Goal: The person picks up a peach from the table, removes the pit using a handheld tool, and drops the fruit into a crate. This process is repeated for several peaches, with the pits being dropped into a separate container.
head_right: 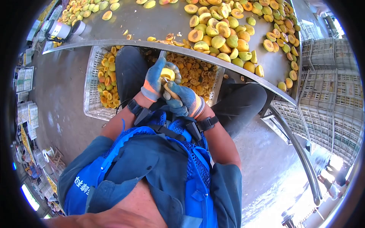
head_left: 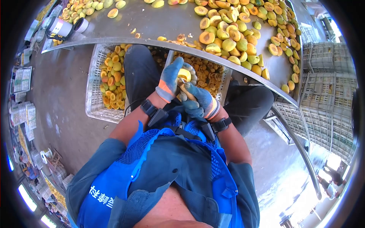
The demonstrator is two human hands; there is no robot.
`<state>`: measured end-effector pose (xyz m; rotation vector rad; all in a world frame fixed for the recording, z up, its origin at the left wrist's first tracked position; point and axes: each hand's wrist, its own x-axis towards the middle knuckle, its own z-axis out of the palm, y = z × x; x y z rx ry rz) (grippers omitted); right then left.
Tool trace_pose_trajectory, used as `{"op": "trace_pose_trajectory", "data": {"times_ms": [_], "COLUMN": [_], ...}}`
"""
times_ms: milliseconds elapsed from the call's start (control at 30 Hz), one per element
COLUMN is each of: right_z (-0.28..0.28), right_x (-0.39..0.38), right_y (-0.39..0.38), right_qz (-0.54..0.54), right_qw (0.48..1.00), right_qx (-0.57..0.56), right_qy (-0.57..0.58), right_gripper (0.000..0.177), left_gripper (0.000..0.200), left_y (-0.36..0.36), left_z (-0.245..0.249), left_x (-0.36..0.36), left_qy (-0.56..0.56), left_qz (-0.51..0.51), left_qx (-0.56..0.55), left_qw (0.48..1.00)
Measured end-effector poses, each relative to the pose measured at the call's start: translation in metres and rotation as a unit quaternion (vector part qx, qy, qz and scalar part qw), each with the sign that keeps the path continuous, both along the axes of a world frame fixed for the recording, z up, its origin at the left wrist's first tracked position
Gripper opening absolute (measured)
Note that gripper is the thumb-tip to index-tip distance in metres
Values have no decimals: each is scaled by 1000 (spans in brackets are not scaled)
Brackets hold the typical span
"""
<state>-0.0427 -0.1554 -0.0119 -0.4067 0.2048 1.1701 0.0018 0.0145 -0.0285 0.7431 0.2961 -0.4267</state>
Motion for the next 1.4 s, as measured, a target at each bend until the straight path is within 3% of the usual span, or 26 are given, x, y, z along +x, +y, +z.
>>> {"op": "trace_pose_trajectory", "data": {"times_ms": [67, 100, 133, 200, 233, 267, 300, 333, 400, 433, 500, 600, 633, 667, 700, 800, 833, 933, 967, 1067, 1100, 1200, 1267, 1300, 1367, 1400], "right_z": [2, 4, 8, 20, 31, 19, -15, -41, -45, -45, -46, -39, -36, -34, -49, -61, -61, -62, -61, -53, -56, -23, -18, -30, -31, -32], "right_x": [-2, -2, -3, -9, -9, -13, -7, -2, -2, 0, -5, -8, -11, -9, -5, -13, -17, -21, -19, -4, 0, 9, 27, 32, 30, 24], "right_y": [-1, -1, -1, 2, 1, 4, 1, -1, -1, -3, 3, 0, -3, -7, -14, -24, -26, -26, -27, -26, -25, -26, -35, -41, -38, -36], "right_qz": [4, 7, -21, -84, -97, -130, -75, -18, -4, 5, 13, -33, -69, -105, -9, 55, 21, 29, -28, -186, -232, -318, -6, 49, -35, -60], "right_qw": [1000, 999, 997, 962, 915, 868, 788, 688, 688, 685, 658, 651, 664, 674, 632, 598, 607, 592, 595, 604, 580, 465, 495, 498, 492, 482], "right_qx": [20, 32, -40, -182, -266, -342, -448, -542, -563, -573, -593, -585, -575, -564, -617, -648, -645, -634, -638, -627, -616, -585, -713, -707, -714, -703], "right_qy": [-4, -9, -68, -184, -286, -335, -415, -482, -459, -450, -464, -483, -474, -466, -469, -468, -463, -497, -488, -456, -481, -583, -496, -500, -497, -521], "right_gripper": [42, 42, 41, 40, 40, 43, 44, 45, 44, 44, 43, 42, 42, 42, 45, 40, 42, 50, 44, 29, 24, 28, 36, 45, 36, 33], "left_gripper": [47, 45, 35, 31, 26, 21, 22, 22, 21, 20, 21, 23, 31, 36, 41, 51, 54, 55, 57, 62, 54, 45, 45, 44, 43, 43], "left_y": [12, 20, 36, 84, 106, 148, 178, 175, 161, 150, 105, 35, 17, -3, -19, -51, -56, -57, -55, -55, -56, -46, -39, -33, -21, -15], "left_z": [3, 22, 12, 22, 26, 17, 10, 19, 41, 44, 56, 31, 18, 6, -4, -11, -4, -1, -7, -14, -7, -24, -23, -20, -4, -2], "left_x": [9, 11, 13, 20, 23, 26, 29, 33, 41, 48, 55, 91, 109, 124, 135, 160, 168, 166, 168, 157, 153, 149, 143, 137, 127, 116], "left_qy": [8, -5, -103, -139, -159, -255, -318, -323, -333, -358, -343, -361, -397, -397, -394, -308, -245, -221, -205, -258, -259, -350, -301, -259, -151, -116], "left_qz": [51, 110, 192, 284, 331, 304, 244, 242, 236, 231, 154, 34, -5, -10, -14, -174, -226, -202, -197, -144, -145, -62, -30, -4, 37, 65], "left_qx": [-44, 53, 95, 181, 207, 507, 747, 759, 781, 745, 657, 545, 605, 629, 653, 764, 746, 709, 686, 685, 700, 584, 449, 351, 114, 31], "left_qw": [998, 992, 971, 931, 907, 765, 531, 511, 473, 514, 653, 756, 690, 669, 647, 539, 576, 639, 669, 666, 649, 730, 841, 900, 981, 991]}}
